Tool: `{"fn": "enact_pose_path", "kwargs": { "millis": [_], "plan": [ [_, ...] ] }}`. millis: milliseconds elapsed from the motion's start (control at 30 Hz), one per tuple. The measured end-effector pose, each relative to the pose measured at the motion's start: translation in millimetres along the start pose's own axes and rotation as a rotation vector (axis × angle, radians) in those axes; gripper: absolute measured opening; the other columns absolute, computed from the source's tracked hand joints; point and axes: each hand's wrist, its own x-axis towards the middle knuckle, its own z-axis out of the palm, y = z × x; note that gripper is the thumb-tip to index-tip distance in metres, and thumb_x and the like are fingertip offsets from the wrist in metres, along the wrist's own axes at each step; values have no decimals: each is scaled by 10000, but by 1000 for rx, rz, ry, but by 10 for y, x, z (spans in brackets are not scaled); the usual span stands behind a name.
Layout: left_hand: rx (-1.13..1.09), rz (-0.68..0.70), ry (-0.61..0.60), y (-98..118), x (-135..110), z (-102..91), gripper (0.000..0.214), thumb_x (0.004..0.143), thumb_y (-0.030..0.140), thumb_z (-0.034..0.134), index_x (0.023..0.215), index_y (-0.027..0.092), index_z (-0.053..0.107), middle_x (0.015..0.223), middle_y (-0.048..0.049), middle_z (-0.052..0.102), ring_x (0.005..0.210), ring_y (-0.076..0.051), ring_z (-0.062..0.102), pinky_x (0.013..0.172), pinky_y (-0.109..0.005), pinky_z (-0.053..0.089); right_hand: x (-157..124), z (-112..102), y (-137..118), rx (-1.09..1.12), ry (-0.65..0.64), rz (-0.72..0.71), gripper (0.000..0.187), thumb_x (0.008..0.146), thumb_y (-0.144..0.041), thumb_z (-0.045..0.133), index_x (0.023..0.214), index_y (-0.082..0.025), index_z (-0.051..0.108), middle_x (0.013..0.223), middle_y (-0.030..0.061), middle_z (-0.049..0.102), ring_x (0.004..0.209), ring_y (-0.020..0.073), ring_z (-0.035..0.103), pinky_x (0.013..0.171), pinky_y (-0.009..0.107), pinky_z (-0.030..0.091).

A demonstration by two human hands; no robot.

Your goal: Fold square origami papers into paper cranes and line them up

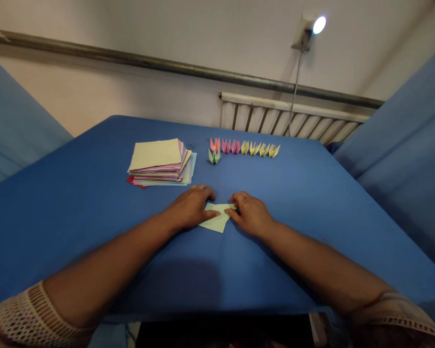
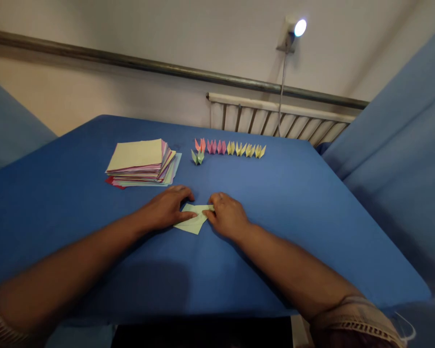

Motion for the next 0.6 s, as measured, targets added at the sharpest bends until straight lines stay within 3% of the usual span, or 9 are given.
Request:
{"fn": "enact_pose_path", "kwargs": {
  "millis": [133, 267, 367, 467, 600],
  "plan": [
    [-13, -22, -53, 51, 2, -36, 310, 779, 368, 682, 1020, 179, 632, 1044, -84, 641, 1008, -251, 588, 895, -372, 457, -2, 0, 25, 4, 27, -50, 301, 908, -417, 597, 1101, -186, 602, 1069, 88, 601, 1027, 232, 554, 898, 367, 439],
    [-51, -34, -64, 58, 5, -75, 207, 831, 324, 602, 970, 177, 642, 1004, -76, 647, 953, -225, 596, 863, -346, 460, 3, -15, 17, 24, 19, -72, 248, 911, -382, 596, 1052, -178, 606, 1035, 81, 593, 1008, 230, 529, 906, 383, 428],
    [-8, -66, -42, 61, -2, -78, 295, 856, 428, 570, 975, 167, 640, 976, -90, 642, 907, -232, 600, 820, -349, 463, 7, -11, 12, 51, 15, -62, 220, 901, -363, 610, 1018, -178, 594, 1026, 80, 594, 987, 227, 525, 893, 385, 427],
    [49, -97, -52, 83, -16, -59, 452, 780, 571, 633, 990, 171, 632, 979, -98, 628, 910, -257, 595, 800, -358, 462, 14, 10, 22, 69, 23, -56, 216, 887, -345, 625, 1015, -177, 581, 1028, 82, 596, 989, 234, 523, 900, 398, 421],
    [74, -100, -61, 124, -40, -18, 439, 716, 561, 700, 937, 191, 619, 976, -89, 616, 943, -276, 577, 821, -364, 450, 24, 38, 49, 86, 35, -69, 229, 881, -334, 632, 1038, -178, 576, 1045, 86, 594, 1002, 240, 524, 906, 406, 418]
  ]
}}
